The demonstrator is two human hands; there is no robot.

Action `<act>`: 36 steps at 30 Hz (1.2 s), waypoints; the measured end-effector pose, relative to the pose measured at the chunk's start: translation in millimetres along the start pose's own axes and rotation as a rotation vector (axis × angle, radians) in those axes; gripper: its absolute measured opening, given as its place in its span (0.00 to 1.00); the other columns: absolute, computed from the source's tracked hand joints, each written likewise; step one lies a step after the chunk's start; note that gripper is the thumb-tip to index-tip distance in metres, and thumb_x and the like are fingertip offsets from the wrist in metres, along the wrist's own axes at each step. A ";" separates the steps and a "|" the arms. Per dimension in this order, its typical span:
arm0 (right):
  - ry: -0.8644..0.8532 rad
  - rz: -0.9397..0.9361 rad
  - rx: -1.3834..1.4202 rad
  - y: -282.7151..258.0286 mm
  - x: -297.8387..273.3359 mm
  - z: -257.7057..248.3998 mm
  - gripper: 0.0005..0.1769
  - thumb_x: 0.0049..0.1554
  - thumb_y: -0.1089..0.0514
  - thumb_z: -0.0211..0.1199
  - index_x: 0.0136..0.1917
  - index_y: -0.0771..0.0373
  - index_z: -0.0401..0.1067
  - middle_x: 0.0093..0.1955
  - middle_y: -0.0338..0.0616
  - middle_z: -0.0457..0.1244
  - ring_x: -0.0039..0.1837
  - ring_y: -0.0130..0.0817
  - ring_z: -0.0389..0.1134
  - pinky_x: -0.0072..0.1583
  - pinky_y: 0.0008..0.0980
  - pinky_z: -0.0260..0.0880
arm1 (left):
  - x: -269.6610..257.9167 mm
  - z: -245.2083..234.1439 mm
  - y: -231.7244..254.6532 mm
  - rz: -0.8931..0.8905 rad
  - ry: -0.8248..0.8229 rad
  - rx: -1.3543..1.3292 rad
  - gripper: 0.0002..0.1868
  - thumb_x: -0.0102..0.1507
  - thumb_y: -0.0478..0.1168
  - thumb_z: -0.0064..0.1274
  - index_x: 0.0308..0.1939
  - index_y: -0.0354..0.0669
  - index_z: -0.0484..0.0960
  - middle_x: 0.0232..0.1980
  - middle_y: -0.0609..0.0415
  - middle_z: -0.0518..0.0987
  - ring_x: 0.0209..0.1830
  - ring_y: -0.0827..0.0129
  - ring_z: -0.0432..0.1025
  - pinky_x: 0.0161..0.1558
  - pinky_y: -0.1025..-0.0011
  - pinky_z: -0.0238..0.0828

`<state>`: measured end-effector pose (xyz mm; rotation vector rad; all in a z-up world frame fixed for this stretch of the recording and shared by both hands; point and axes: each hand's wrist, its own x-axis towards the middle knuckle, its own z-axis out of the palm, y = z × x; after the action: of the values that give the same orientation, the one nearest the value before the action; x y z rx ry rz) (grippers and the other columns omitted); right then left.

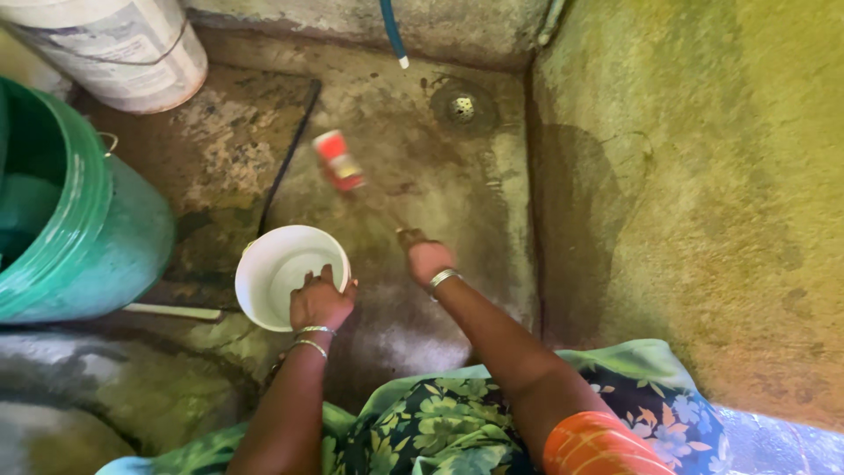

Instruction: The person cleans a concrete floor and drain area by scrubbing with a handheld brush and pouring water from a bucket and a smaller container.

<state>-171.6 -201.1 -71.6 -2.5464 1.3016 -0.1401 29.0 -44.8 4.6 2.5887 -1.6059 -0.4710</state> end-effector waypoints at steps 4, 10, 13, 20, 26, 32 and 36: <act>-0.047 -0.063 -0.005 -19.6 -9.9 -1.7 0.24 0.62 0.58 0.46 0.70 0.50 0.65 0.62 0.53 0.66 0.52 0.56 0.72 0.51 0.53 0.72 | -1.2 1.9 0.1 -0.012 0.000 -0.004 0.30 0.64 0.63 0.44 0.56 0.42 0.75 0.49 0.44 0.83 0.58 0.54 0.74 0.52 0.50 0.71; -0.160 0.487 -0.136 137.5 -33.9 4.5 0.20 0.57 0.46 0.54 0.56 0.52 0.81 0.59 0.53 0.70 0.62 0.55 0.71 0.62 0.52 0.70 | 1.1 9.1 -3.7 0.003 0.018 -0.011 0.29 0.64 0.63 0.44 0.54 0.42 0.75 0.49 0.45 0.83 0.58 0.55 0.74 0.50 0.50 0.71; -0.084 0.676 -0.102 179.7 -62.4 -10.0 0.24 0.55 0.47 0.60 0.61 0.59 0.75 0.58 0.58 0.69 0.59 0.56 0.71 0.59 0.52 0.72 | 2.0 7.0 -2.4 -0.008 -0.018 -0.005 0.29 0.65 0.63 0.43 0.54 0.43 0.75 0.49 0.45 0.83 0.58 0.56 0.74 0.51 0.51 0.71; -0.128 0.216 -0.060 48.1 -101.7 17.8 0.32 0.59 0.62 0.46 0.76 0.53 0.56 0.64 0.62 0.64 0.57 0.60 0.71 0.57 0.57 0.69 | 0.3 12.9 -2.5 -0.016 0.024 -0.003 0.28 0.65 0.63 0.42 0.54 0.44 0.76 0.48 0.47 0.84 0.57 0.57 0.75 0.51 0.51 0.71; -0.326 0.012 -0.028 -31.5 -106.0 -9.3 0.40 0.58 0.69 0.43 0.78 0.38 0.53 0.71 0.54 0.62 0.61 0.56 0.70 0.58 0.51 0.71 | -2.8 12.9 -1.3 -0.024 0.007 0.009 0.29 0.65 0.64 0.41 0.54 0.44 0.77 0.48 0.47 0.84 0.56 0.57 0.75 0.51 0.52 0.71; -0.229 0.433 -0.181 101.7 -106.6 -24.7 0.41 0.54 0.59 0.54 0.80 0.45 0.55 0.60 0.59 0.68 0.60 0.56 0.71 0.59 0.52 0.72 | -10.5 -16.3 1.1 -0.057 -0.163 -0.151 0.30 0.63 0.63 0.49 0.57 0.46 0.75 0.48 0.45 0.84 0.50 0.51 0.79 0.51 0.54 0.73; -0.306 0.453 -0.343 199.1 -83.3 -82.7 0.22 0.58 0.50 0.56 0.60 0.61 0.78 0.61 0.59 0.69 0.63 0.55 0.72 0.62 0.50 0.72 | -7.3 -13.5 -0.8 -0.058 -0.208 -0.145 0.31 0.62 0.62 0.53 0.59 0.45 0.74 0.48 0.44 0.84 0.49 0.48 0.79 0.47 0.53 0.75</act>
<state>-393.4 -261.2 -46.5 -2.3154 1.8461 0.5842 30.6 -39.4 18.9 2.5541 -1.4909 -0.8532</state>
